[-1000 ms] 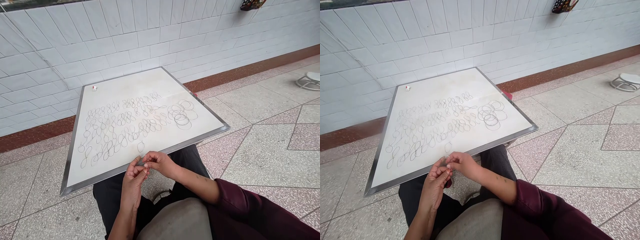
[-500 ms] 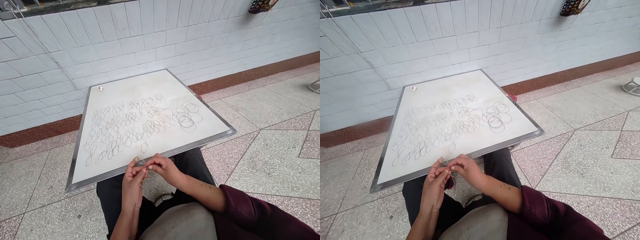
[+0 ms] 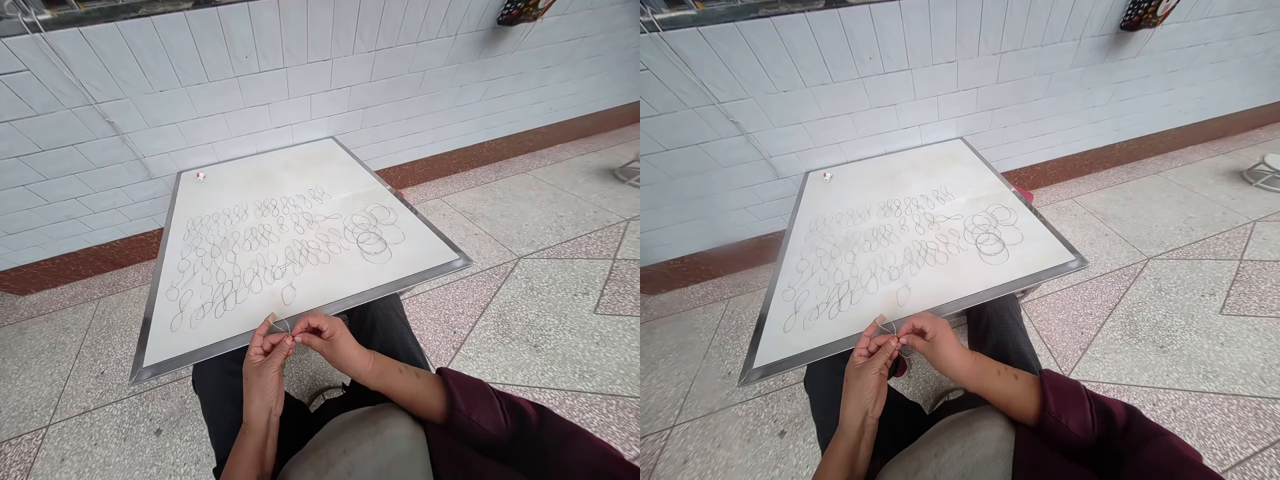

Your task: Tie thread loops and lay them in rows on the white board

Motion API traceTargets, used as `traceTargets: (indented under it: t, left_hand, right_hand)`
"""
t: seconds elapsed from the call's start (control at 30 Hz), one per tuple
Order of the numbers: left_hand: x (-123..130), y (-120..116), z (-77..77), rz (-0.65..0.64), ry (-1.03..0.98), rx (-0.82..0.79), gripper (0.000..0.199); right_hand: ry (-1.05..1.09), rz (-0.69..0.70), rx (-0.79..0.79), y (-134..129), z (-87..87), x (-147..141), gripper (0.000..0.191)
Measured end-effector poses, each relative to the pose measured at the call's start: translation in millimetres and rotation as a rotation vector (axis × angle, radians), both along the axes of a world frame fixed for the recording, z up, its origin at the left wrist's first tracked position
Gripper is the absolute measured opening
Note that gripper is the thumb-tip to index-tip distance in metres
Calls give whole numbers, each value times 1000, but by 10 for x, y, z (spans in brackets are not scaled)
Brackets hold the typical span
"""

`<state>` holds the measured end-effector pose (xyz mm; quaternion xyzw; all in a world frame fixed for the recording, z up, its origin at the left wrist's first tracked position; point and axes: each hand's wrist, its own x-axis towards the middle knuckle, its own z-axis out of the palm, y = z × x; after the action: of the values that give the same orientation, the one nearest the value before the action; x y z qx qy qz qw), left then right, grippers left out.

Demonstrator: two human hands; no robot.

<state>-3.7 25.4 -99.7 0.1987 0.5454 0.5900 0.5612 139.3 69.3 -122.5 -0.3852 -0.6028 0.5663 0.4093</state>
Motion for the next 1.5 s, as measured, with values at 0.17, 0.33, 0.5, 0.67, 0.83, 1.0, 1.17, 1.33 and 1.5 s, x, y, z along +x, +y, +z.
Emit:
traceTargets:
  t: [0.17,0.33,0.5,0.67,0.83,1.0,1.17,1.33,1.5]
  left_hand:
    - [14,-12,9,7,56,21,69]
    - [27,-25,37,-16,114,73,70]
    - [38,-28,90,-112,89,91,73]
    - [50,-34,90,-118,94,78,72]
    - [51,-41,71,-142,132,109,70]
    - [33,-48,97,-193,220,154,71]
    - [31,-59,76,-213,327,200,71]
    - [56,-61,24,-179,439,231,69]
    - [54,-82,-24,-143,582,253,66]
  right_hand:
    - [4,9,-14,-25,-9,-12,17]
    - [164,42,-215,-19,-53,-28,27]
    - [282,138,-317,17,-40,-23,33]
    - [336,118,-357,13,36,-29,30]
    - [372,103,-406,-11,78,-44,33]
    - [379,102,-428,-13,98,-34,33]
    - [378,112,-469,20,109,-22,36]
    - [381,102,-493,34,118,-27,38]
    - [394,91,-488,25,114,-45,36]
